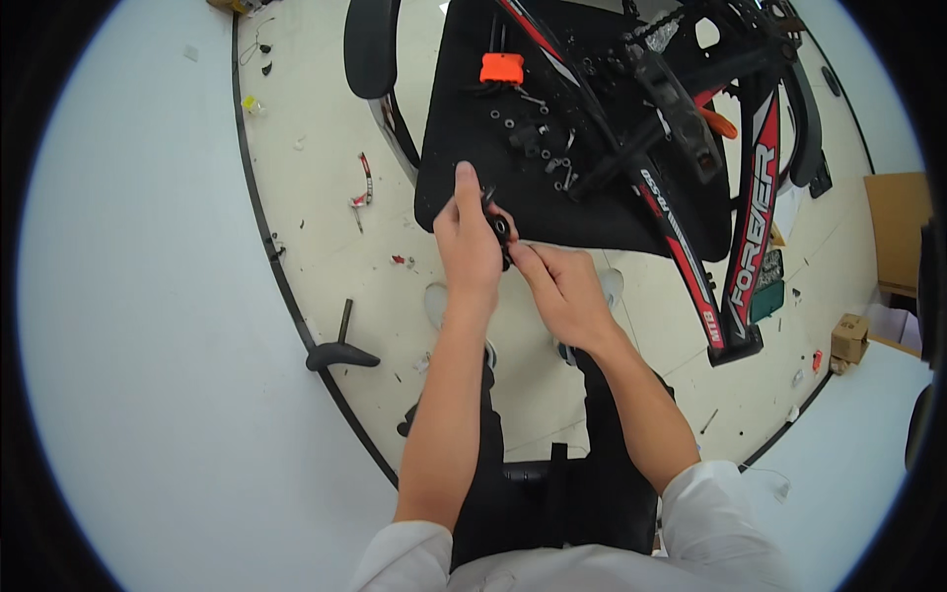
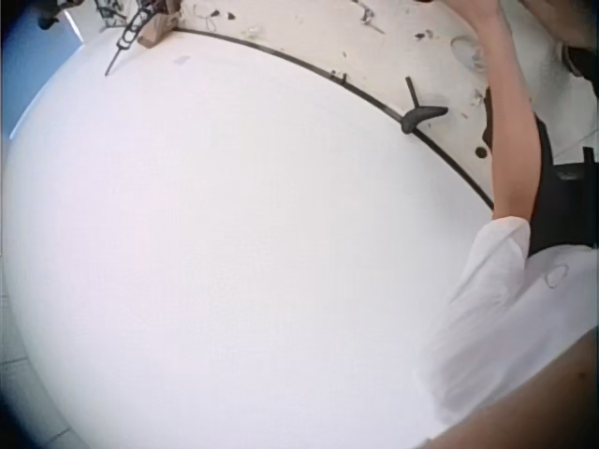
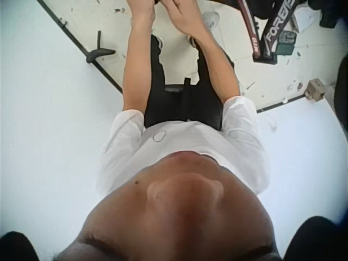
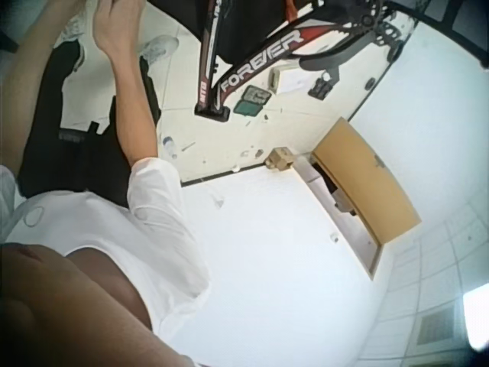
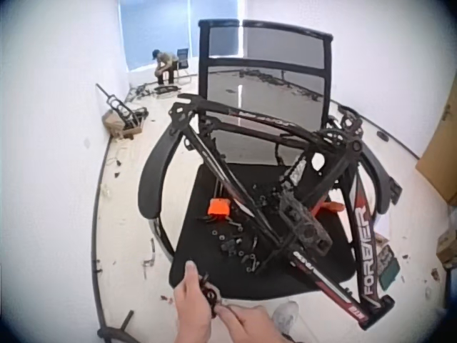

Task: The person walks to a disassembled bicycle frame and sits on a chair. They use an Allen key to tighten bolts on a small black bicycle component, repeatedly inserting and turning the tool while holding the part steady.

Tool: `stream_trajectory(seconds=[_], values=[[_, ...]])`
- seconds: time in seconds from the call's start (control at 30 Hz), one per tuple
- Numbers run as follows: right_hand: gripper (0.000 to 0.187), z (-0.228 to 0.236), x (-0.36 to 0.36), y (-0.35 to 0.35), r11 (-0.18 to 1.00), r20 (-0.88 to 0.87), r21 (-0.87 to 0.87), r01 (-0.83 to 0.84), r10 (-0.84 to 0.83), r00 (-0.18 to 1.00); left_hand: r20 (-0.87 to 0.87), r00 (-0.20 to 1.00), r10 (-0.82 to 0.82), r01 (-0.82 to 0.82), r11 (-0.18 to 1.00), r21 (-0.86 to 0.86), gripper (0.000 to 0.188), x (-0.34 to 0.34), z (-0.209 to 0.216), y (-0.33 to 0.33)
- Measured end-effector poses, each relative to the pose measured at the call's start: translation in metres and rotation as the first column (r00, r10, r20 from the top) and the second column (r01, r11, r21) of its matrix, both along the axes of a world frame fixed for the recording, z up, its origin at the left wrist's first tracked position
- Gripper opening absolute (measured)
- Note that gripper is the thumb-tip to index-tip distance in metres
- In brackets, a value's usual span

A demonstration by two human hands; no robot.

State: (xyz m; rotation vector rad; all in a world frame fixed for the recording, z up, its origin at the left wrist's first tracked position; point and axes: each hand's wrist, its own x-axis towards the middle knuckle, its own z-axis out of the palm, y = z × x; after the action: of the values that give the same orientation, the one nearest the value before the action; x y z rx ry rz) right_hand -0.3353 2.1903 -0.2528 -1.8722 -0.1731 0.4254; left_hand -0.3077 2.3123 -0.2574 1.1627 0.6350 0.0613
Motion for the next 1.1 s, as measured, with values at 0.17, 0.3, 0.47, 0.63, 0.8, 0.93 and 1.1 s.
stream_trajectory(seconds=[0.17,0.3,0.47,0.63,0.8,0.93,1.1], values=[[0.045,-0.006,0.007,-0.002,0.979,-0.174,0.204,0.017,0.019,0.985,0.115,0.992,0.051,-0.059,0.996,0.063,0.060,0.006,0.000,-0.004],[0.045,0.004,0.007,-0.015,0.898,-0.462,0.435,0.062,0.163,0.872,0.139,0.989,-0.053,0.030,0.986,0.164,0.068,-0.004,-0.002,-0.006],[0.045,0.007,0.022,-0.016,0.832,-0.529,0.539,0.133,0.211,0.822,0.073,0.997,-0.012,0.006,0.997,0.075,0.073,0.002,-0.008,-0.004],[0.046,0.012,0.020,-0.025,0.749,-0.557,0.584,0.315,0.087,0.826,-0.083,0.996,-0.008,0.013,0.998,0.064,0.068,-0.001,-0.001,0.012],[0.035,0.006,0.034,-0.041,0.438,-0.622,0.705,0.558,0.003,0.783,-0.080,0.914,-0.399,0.398,0.917,-0.029,0.053,-0.002,-0.001,0.008],[0.030,-0.003,0.038,-0.052,0.298,-0.566,0.783,0.547,-0.026,0.824,-0.054,0.789,-0.612,0.608,0.765,0.211,0.050,-0.012,0.002,-0.007],[0.029,-0.008,0.050,-0.051,0.231,-0.555,0.802,0.551,-0.053,0.830,-0.074,0.765,-0.640,0.601,0.668,0.439,0.049,-0.005,-0.012,-0.022]])
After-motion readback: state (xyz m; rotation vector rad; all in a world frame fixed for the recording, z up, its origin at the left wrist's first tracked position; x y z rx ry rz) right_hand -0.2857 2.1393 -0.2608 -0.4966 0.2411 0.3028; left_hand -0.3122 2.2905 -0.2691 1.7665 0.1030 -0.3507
